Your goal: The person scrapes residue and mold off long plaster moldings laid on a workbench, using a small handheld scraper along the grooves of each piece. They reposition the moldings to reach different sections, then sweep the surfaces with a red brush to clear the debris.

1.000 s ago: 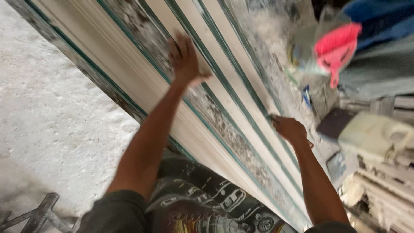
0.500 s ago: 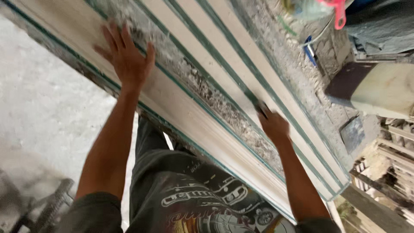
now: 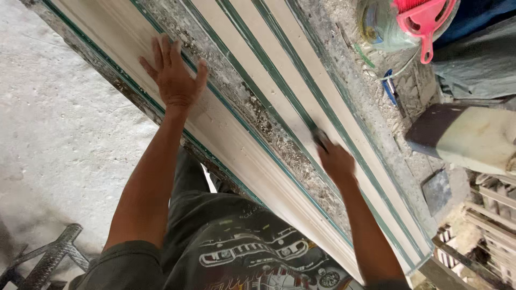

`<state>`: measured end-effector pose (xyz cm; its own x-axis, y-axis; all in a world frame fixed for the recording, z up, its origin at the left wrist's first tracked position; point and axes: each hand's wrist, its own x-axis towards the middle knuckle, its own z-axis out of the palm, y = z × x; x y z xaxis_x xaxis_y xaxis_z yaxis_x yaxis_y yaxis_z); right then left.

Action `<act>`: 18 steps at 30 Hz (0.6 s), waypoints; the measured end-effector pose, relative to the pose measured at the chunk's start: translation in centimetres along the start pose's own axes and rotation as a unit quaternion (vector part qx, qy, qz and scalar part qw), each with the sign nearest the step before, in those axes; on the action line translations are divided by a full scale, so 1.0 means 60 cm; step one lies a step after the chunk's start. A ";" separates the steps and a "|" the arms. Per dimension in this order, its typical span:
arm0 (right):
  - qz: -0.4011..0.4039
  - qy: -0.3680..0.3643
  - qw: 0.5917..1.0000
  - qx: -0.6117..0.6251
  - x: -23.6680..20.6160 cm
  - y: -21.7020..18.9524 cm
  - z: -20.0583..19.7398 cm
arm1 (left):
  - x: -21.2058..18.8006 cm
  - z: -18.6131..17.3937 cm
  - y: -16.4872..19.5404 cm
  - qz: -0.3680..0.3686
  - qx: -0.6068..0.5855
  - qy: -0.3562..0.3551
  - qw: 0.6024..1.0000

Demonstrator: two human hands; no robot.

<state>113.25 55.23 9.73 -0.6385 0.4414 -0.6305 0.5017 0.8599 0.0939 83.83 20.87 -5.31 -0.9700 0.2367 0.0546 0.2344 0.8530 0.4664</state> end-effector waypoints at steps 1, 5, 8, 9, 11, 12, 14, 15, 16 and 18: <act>-0.004 0.024 1.000 0.009 -0.020 0.021 0.007 | 0.003 -0.006 0.003 -0.003 0.010 -0.012 1.000; 0.050 -0.039 0.998 0.004 -0.007 0.001 0.004 | -0.001 -0.023 0.014 0.014 -0.063 -0.021 0.998; -0.035 0.022 0.999 0.007 0.075 -0.108 -0.037 | -0.002 -0.023 0.013 0.033 -0.054 -0.013 0.998; -0.032 0.004 0.999 0.012 0.109 -0.155 -0.059 | -0.002 -0.021 0.011 0.041 -0.050 -0.007 0.998; -0.104 0.069 0.992 0.010 0.180 -0.258 -0.108 | -0.003 -0.019 0.010 0.050 -0.052 -0.021 0.997; -0.105 0.061 0.993 0.007 0.217 -0.312 -0.134 | -0.004 -0.018 0.010 0.048 -0.059 -0.040 0.996; -0.116 0.077 0.990 -0.001 0.291 -0.417 -0.180 | -0.006 -0.019 0.011 0.044 -0.062 -0.053 0.996; -0.127 0.095 0.987 -0.006 0.325 -0.462 -0.198 | -0.004 -0.021 0.009 0.031 -0.092 -0.071 0.993; -0.131 0.104 0.986 -0.008 0.347 -0.491 -0.212 | 0.001 -0.025 0.007 0.016 -0.123 -0.090 0.988; -0.136 0.118 0.984 -0.015 0.373 -0.517 -0.226 | 0.030 -0.039 -0.017 0.029 -0.145 -0.079 0.986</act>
<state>75.49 41.93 3.17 -0.8659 0.2382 -0.4398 0.2788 0.9599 -0.0291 81.70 19.36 -3.63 -0.9282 0.3700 -0.0397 0.2383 0.6728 0.7004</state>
